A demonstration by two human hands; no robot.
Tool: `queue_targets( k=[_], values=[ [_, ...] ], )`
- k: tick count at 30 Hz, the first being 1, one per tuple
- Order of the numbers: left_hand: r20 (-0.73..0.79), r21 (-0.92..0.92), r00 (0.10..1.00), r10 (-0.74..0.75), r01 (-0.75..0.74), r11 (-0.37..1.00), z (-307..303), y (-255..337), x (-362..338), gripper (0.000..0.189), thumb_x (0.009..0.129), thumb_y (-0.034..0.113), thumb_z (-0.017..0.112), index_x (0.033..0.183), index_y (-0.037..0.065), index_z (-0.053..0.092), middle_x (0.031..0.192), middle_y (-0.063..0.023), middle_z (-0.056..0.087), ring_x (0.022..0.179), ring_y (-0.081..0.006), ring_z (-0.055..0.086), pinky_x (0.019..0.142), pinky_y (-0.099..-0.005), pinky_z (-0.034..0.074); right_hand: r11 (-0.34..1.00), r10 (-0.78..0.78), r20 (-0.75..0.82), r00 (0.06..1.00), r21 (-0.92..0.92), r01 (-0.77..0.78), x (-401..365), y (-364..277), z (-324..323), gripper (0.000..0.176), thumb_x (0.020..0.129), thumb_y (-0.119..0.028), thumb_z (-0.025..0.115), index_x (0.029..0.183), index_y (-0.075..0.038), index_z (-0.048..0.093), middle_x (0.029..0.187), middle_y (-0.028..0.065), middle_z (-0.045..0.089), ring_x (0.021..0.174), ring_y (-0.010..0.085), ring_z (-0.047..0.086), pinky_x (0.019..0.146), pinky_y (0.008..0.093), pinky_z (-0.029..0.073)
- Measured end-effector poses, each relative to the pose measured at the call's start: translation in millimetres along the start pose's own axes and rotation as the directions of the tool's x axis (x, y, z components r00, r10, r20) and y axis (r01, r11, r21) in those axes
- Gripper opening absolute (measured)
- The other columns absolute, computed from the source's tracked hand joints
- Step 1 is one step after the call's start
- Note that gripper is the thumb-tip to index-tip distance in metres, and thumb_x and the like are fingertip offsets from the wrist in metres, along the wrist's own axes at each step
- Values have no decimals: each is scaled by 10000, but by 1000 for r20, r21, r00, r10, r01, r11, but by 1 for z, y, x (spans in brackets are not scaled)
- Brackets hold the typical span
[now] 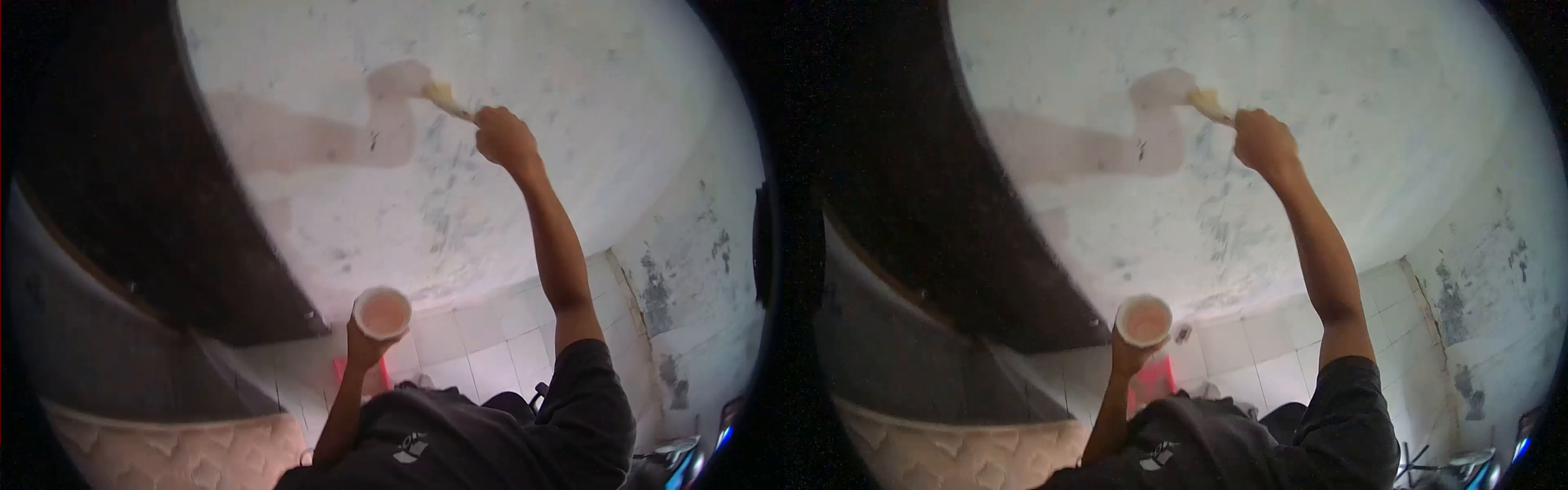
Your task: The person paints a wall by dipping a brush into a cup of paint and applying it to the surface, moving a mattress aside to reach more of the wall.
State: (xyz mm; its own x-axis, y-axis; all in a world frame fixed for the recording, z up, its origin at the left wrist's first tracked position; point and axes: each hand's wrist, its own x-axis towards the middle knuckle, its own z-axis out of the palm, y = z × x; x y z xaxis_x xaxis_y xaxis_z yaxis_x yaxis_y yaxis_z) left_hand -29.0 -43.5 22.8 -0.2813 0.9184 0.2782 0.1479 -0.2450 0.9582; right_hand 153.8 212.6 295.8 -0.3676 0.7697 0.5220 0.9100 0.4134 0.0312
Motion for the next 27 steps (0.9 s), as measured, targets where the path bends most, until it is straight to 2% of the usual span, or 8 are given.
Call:
queue_targets(
  k=[2,7,9,10,11,12,18,27],
  values=[
    [-22,-9,999,40,-40,999,-2,4,1,743,576,121,919,1203,28,533,1108,-123,657,1032,-224,634,904,-379,506,977,-196,180,964,125,175,-18,33,56,183,794,-116,550,862,15,657,845,245,642,849,388,647,755,497,507],
    [10,-67,1000,22,-21,998,-7,-36,5,780,566,120,919,1230,41,518,1147,-118,633,1072,-239,612,938,-391,487,775,-238,462,854,620,-119,-109,6,61,176,818,-127,625,845,39,679,599,114,586,545,189,543,546,344,430],
    [148,-856,877,-457,346,385,-2,-50,6,783,568,128,920,1231,41,513,1151,-115,625,1073,-240,608,945,-386,485,658,-287,519,805,718,-228,-130,-2,55,172,845,-122,618,848,39,679,577,62,558,531,118,495,520,297,400],
    [143,-855,871,-470,348,385,-4,-51,2,783,568,128,920,1231,41,513,1151,-115,625,1073,-240,608,945,-386,485,614,-360,561,746,744,-263,-139,-6,51,171,867,-117,600,840,35,672,571,38,536,542,88,476,512,279,383],
    [-38,-497,967,-251,199,845,-7,-43,-1,784,568,133,922,1229,40,511,1155,-116,622,1073,-238,606,946,-385,484,568,-429,591,683,764,-305,-144,-10,48,176,890,-112,583,833,32,666,564,13,515,553,57,458,503,261,366],
    [-60,30,997,46,-44,999,-9,-39,-3,785,569,139,923,1228,38,508,1159,-116,619,1074,-237,604,946,-383,483,562,-428,596,680,764,-316,-147,-13,47,176,890,-112,583,833,32,666,564,13,515,553,57,458,503,261,366],
    [-183,-23,983,-7,3,1000,-3,-57,-15,758,589,133,913,1221,27,508,1133,-119,629,1043,-241,617,924,-371,494,546,-705,545,454,825,-144,-159,-28,59,158,903,-120,556,916,16,636,558,5,527,491,86,481,469,269,375],
    [-188,91,970,151,-136,986,-3,-48,-18,727,621,157,895,1220,15,508,1149,-125,601,1057,-252,596,928,-376,473,718,-679,653,335,685,121,-158,-63,60,211,903,-147,520,815,23,608,596,157,598,561,285,622,542,390,458]
  ],
)
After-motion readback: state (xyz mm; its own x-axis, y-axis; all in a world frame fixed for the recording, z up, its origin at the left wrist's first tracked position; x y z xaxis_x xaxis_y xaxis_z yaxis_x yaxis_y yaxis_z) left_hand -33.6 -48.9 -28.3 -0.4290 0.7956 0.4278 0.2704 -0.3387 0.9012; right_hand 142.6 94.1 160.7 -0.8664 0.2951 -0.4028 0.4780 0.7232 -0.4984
